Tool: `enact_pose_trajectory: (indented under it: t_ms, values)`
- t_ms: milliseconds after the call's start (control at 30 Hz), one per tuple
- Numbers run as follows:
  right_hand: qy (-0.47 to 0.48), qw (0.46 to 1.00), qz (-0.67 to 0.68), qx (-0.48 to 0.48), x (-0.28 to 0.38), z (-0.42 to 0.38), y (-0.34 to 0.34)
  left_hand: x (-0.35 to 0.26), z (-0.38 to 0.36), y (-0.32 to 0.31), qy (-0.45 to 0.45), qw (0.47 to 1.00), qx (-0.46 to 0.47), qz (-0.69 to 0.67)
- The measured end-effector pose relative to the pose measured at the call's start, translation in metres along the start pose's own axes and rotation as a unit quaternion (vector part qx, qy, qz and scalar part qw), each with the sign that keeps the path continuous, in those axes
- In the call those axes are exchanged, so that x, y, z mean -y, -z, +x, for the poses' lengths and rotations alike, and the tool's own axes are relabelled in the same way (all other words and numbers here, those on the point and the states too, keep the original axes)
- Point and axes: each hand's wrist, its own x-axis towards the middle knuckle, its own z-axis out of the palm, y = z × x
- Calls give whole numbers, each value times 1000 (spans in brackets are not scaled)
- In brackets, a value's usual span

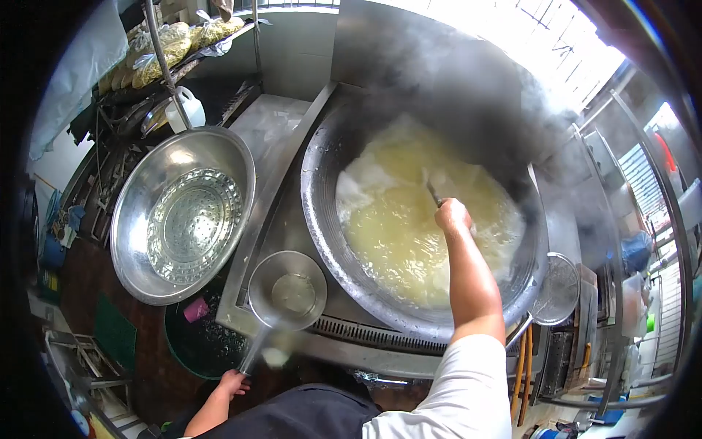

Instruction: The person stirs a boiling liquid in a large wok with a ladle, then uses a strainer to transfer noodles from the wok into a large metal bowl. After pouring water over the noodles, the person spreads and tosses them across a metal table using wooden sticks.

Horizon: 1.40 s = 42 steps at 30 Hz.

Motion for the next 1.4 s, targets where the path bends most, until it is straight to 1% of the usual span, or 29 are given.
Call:
enact_pose_trajectory:
  t_ms: [33,67,100,167,200,267,333,367,400,467,533,567,600,633,667,700,767,833,900,933,967,1033,1067,1133,1167,1200,1267,1333,1400]
  values:
    - [-6,1000,0,-3,-5,-19,14,3,4,6,-4,1000,7,13]
    - [14,1000,6,10,-9,-38,29,6,8,12,-8,1000,11,18]
    - [35,999,12,22,-12,-56,42,12,14,19,5,1000,3,22]
    - [61,997,46,26,-38,-79,69,28,29,36,33,999,-9,24]
    - [68,996,53,35,-42,-96,87,35,38,44,29,999,-6,25]
    - [52,991,106,67,-44,-142,138,47,54,60,96,994,-4,48]
    - [78,981,162,75,-49,-174,167,49,63,68,101,994,-6,51]
    - [50,980,167,93,-47,-190,181,45,69,70,108,991,-3,75]
    - [47,981,165,91,-43,-204,190,39,75,71,113,989,0,99]
    - [39,971,194,137,-35,-227,200,30,93,65,95,991,-6,93]
    - [53,963,197,176,-29,-231,191,14,114,58,44,995,30,79]
    - [42,961,190,195,-19,-233,188,7,122,51,40,995,34,80]
    - [33,959,182,216,-7,-234,183,-1,126,45,-4,996,32,78]
    - [37,957,167,234,4,-231,174,-7,131,40,-48,996,28,75]
    - [42,955,151,253,14,-224,163,-11,135,36,-49,996,28,72]
    - [44,957,147,246,24,-216,151,-13,141,33,-54,996,38,55]
    - [42,962,127,239,43,-196,124,-19,130,32,-55,997,45,32]
    - [43,971,77,222,57,-164,93,-30,95,32,-71,982,-16,176]
    - [78,983,3,167,66,-129,62,-1,116,37,-52,982,-49,176]
    - [95,986,-29,137,70,-112,48,3,99,38,-15,996,-33,86]
    - [99,985,-27,141,72,-94,36,10,77,44,22,1000,-18,-2]
    - [104,987,-113,56,76,-58,18,32,63,54,90,996,-2,22]
    - [106,986,-110,61,77,-40,11,43,53,57,113,993,-10,11]
    - [15,992,-111,63,82,-4,0,59,37,55,142,990,-22,0]
    - [-15,995,-85,43,81,11,-7,64,30,52,164,986,-31,-9]
    - [-15,995,-82,50,76,25,-14,65,23,50,186,982,-40,-17]
    - [-66,997,-30,0,61,48,-30,56,12,38,192,980,-46,-25]
    - [-44,996,-72,-24,42,55,-42,43,3,26,144,987,-33,-59]
    - [-38,997,-63,-38,25,52,-45,28,3,12,131,989,-31,-64]
